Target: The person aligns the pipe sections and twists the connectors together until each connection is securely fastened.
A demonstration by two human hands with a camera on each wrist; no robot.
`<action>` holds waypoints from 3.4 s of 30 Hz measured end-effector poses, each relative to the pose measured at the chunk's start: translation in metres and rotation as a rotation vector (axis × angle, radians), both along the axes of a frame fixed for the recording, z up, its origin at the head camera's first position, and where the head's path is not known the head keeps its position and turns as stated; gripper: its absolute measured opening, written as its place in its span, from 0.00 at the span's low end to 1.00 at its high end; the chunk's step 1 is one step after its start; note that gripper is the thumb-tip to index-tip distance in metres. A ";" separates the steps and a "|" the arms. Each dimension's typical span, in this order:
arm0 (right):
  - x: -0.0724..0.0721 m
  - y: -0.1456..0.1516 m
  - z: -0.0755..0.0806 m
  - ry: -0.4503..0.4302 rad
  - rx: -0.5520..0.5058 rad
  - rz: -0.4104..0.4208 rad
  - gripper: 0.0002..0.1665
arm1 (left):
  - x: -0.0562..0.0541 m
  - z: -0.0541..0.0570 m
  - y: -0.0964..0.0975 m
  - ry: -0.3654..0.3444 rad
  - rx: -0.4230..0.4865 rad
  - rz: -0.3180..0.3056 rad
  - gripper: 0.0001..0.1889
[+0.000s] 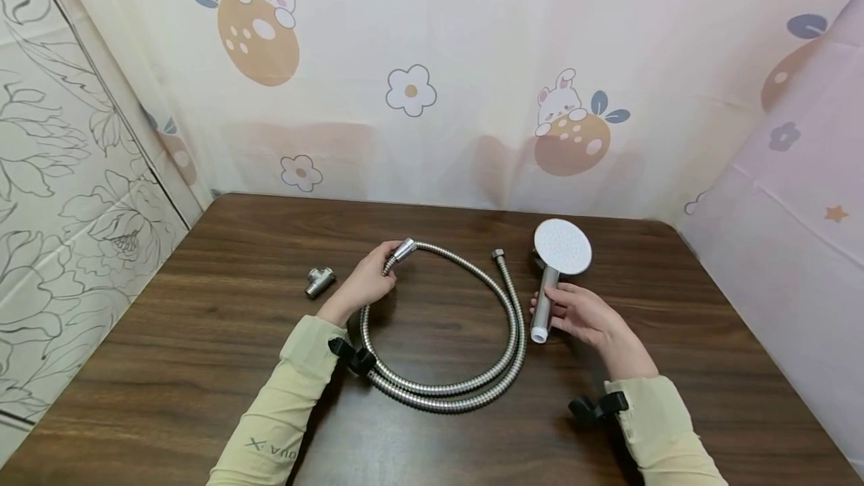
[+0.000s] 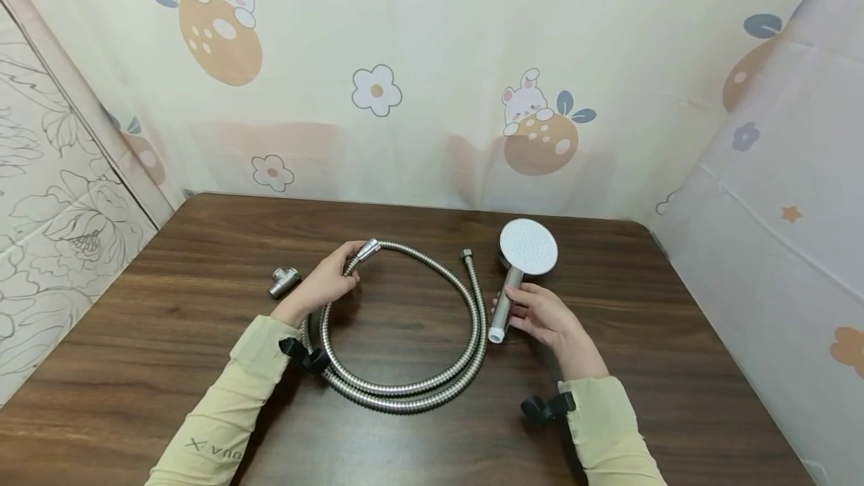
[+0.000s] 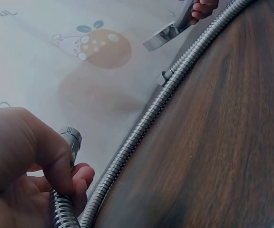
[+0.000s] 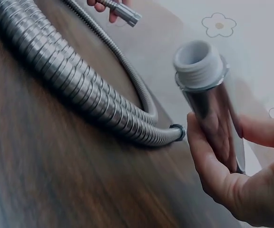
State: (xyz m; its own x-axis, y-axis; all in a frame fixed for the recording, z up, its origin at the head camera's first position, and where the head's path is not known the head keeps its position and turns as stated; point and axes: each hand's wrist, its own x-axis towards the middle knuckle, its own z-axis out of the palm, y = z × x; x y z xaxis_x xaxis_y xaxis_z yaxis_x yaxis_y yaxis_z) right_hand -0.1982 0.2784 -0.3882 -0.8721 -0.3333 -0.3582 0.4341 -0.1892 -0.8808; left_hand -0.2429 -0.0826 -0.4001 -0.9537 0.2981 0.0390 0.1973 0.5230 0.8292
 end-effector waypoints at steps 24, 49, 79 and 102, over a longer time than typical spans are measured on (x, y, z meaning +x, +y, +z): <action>-0.014 -0.028 0.011 0.090 0.018 -0.056 0.17 | -0.006 0.002 0.008 -0.072 0.263 0.156 0.15; -0.028 -0.064 0.029 0.132 0.019 -0.123 0.16 | -0.005 0.006 0.012 -0.142 0.376 0.115 0.14; -0.044 -0.089 0.035 0.146 -0.054 -0.189 0.15 | 0.003 0.012 0.022 -0.166 0.413 0.072 0.16; -0.053 -0.097 0.039 0.066 -0.183 -0.285 0.13 | 0.006 0.018 0.023 -0.177 0.419 0.008 0.14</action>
